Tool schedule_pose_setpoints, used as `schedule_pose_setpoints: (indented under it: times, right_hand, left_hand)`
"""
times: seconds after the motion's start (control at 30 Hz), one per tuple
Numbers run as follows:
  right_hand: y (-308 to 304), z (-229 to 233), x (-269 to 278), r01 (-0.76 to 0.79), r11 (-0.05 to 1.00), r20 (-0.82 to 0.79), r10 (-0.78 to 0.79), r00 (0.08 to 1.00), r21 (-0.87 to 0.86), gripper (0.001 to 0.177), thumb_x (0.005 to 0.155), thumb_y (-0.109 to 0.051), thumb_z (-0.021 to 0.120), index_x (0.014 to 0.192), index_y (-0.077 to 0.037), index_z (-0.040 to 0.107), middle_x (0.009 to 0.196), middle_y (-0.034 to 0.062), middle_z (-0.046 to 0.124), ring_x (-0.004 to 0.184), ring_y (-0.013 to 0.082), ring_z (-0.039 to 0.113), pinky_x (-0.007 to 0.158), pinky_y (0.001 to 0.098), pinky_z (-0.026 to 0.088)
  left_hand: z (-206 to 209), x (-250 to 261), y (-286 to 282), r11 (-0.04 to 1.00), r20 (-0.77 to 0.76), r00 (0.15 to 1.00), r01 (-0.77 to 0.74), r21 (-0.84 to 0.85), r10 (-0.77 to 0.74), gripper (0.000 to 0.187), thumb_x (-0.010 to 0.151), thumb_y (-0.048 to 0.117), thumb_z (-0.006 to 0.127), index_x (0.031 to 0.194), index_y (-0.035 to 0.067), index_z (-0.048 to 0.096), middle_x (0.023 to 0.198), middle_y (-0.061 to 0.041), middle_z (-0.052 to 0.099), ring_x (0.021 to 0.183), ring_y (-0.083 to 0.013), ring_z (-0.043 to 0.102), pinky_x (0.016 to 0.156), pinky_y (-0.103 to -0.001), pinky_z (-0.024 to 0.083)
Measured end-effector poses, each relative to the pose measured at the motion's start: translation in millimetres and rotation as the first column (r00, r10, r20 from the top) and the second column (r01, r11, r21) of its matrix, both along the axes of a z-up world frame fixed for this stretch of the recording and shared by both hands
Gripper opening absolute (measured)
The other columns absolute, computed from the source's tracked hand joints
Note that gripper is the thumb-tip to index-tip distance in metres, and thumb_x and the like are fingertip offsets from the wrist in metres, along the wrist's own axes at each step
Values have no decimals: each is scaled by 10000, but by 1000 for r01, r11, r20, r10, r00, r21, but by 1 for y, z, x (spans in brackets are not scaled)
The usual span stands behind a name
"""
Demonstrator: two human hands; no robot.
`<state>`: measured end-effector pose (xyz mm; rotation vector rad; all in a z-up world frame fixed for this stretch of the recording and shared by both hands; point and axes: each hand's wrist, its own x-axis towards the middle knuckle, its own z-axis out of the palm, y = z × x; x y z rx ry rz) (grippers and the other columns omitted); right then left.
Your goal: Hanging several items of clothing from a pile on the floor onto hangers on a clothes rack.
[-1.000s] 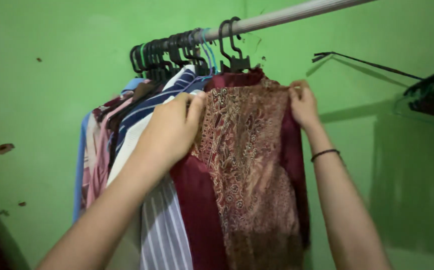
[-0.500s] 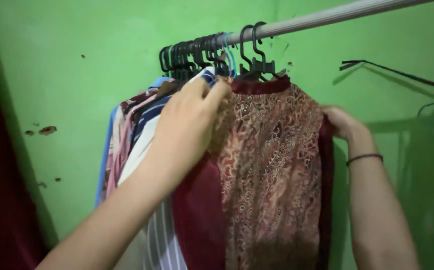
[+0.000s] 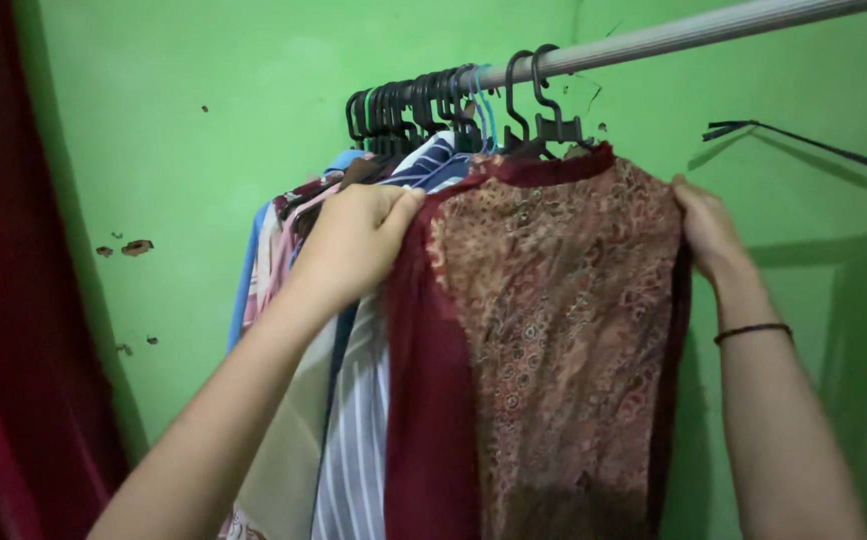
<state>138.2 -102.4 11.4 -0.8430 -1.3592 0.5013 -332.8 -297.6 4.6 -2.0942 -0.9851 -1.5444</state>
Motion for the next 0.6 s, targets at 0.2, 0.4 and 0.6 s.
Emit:
schedule_pose_setpoints:
  times: [0.2, 0.4, 0.6]
  right_hand:
    - [24, -1, 27, 242, 848, 251, -393, 885, 472, 380, 1057, -227, 459, 1244, 60, 623, 1276, 185, 634, 1205, 277, 560, 1076, 378, 411]
    - [1, -13, 9, -53, 977, 118, 29, 993, 206, 371, 1052, -263, 466, 1303, -27, 603, 1272, 72, 640, 1153, 194, 575, 1036, 331, 432]
    - [22, -49, 26, -56, 995, 1, 56, 998, 81, 434, 1093, -347, 520, 1362, -16, 603, 1262, 59, 646, 1100, 161, 585, 993, 320, 462]
  left_hand:
    - [-30, 8, 49, 721, 298, 787, 616, -317, -541, 329, 1069, 229, 457, 1151, 27, 704, 1027, -30, 765, 920, -80, 654, 896, -281, 519]
    - [-45, -9, 56, 599, 221, 699, 703, -383, -680, 302, 1066, 180, 488, 1274, -21, 574, 1164, -51, 693, 1083, -125, 619, 988, -296, 495]
    - [-36, 24, -37, 933, 320, 923, 289, -213, -212, 360, 1037, 247, 573, 1336, 52, 526, 1000, -127, 732, 913, -236, 722, 846, -321, 542]
